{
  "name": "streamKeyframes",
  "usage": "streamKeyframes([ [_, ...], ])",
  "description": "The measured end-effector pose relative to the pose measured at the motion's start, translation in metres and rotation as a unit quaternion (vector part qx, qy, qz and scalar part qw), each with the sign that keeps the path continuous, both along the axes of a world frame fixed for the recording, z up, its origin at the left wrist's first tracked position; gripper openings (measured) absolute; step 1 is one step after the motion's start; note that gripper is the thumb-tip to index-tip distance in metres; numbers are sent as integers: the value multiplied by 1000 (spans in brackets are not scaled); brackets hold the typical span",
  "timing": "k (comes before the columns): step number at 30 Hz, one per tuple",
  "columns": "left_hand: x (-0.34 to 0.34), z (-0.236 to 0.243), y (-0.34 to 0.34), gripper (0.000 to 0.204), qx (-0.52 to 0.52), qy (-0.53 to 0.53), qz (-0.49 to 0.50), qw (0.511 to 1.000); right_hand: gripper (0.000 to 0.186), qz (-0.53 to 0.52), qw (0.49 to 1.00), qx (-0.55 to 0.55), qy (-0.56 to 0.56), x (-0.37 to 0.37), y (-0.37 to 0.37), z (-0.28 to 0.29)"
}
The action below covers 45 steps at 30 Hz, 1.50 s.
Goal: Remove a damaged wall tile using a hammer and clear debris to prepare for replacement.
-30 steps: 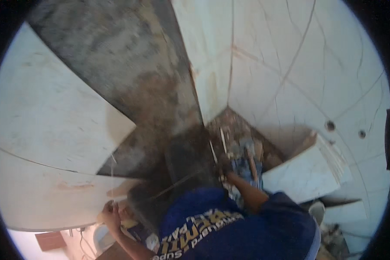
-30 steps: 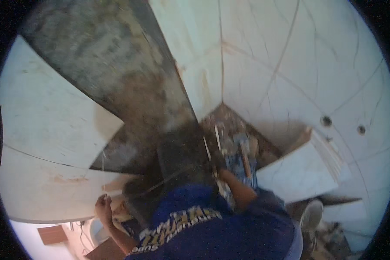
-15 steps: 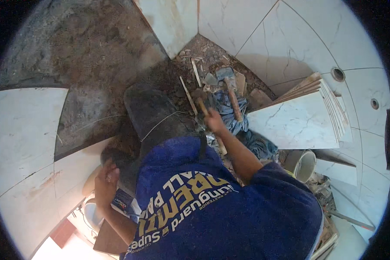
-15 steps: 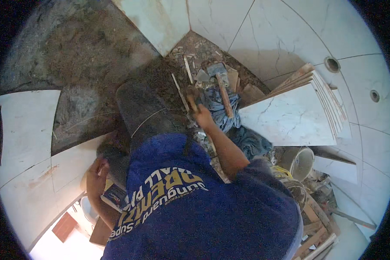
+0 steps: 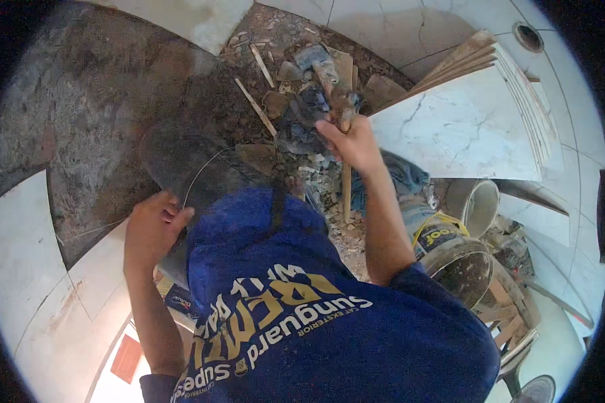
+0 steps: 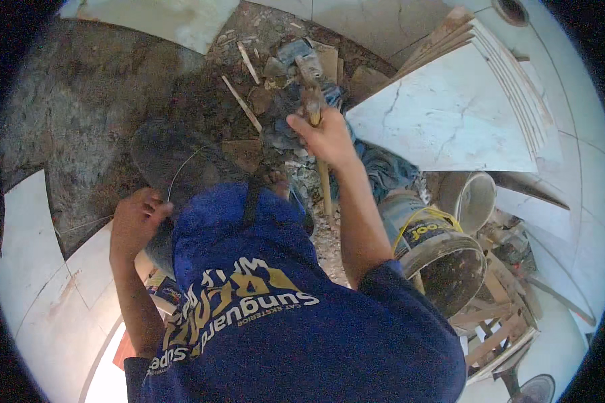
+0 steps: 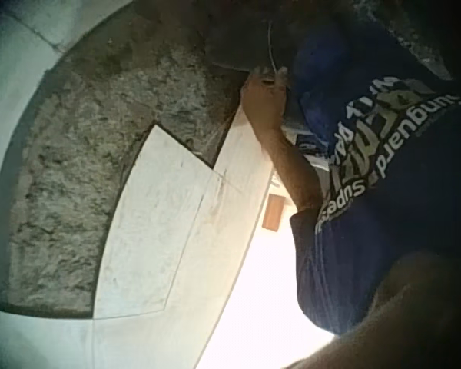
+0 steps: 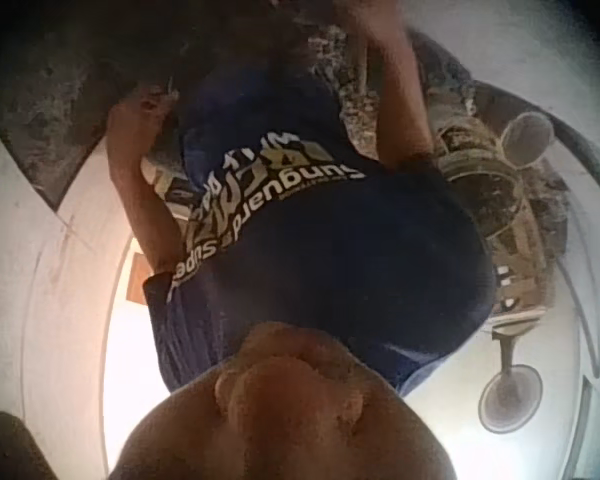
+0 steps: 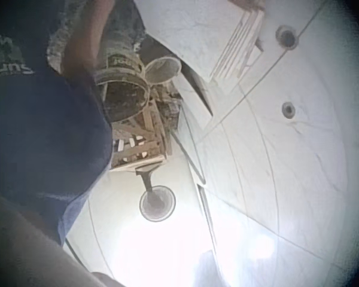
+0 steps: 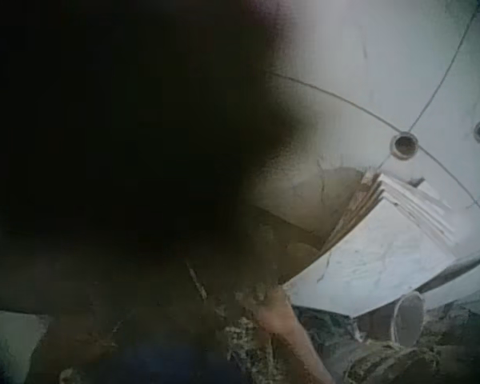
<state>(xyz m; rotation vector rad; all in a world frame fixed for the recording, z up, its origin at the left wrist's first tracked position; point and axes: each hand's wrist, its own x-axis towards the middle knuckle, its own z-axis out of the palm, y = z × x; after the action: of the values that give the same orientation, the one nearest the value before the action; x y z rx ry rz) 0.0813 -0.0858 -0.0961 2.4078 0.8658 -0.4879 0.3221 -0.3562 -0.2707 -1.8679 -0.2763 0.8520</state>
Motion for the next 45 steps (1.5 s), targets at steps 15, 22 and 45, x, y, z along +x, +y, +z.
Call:
streamKeyframes([
  [15,-158,-33,133,42,511,-204,-39,834,37,281,928,-143,-199,1,47,-135],
  [22,-169,-76,163,50,590,-109,-53,798,39,366,849,-317,-213,5,46,-128],
  [45,-183,-70,181,27,635,-133,-131,750,34,291,920,-190,-182,-91,67,-118],
])
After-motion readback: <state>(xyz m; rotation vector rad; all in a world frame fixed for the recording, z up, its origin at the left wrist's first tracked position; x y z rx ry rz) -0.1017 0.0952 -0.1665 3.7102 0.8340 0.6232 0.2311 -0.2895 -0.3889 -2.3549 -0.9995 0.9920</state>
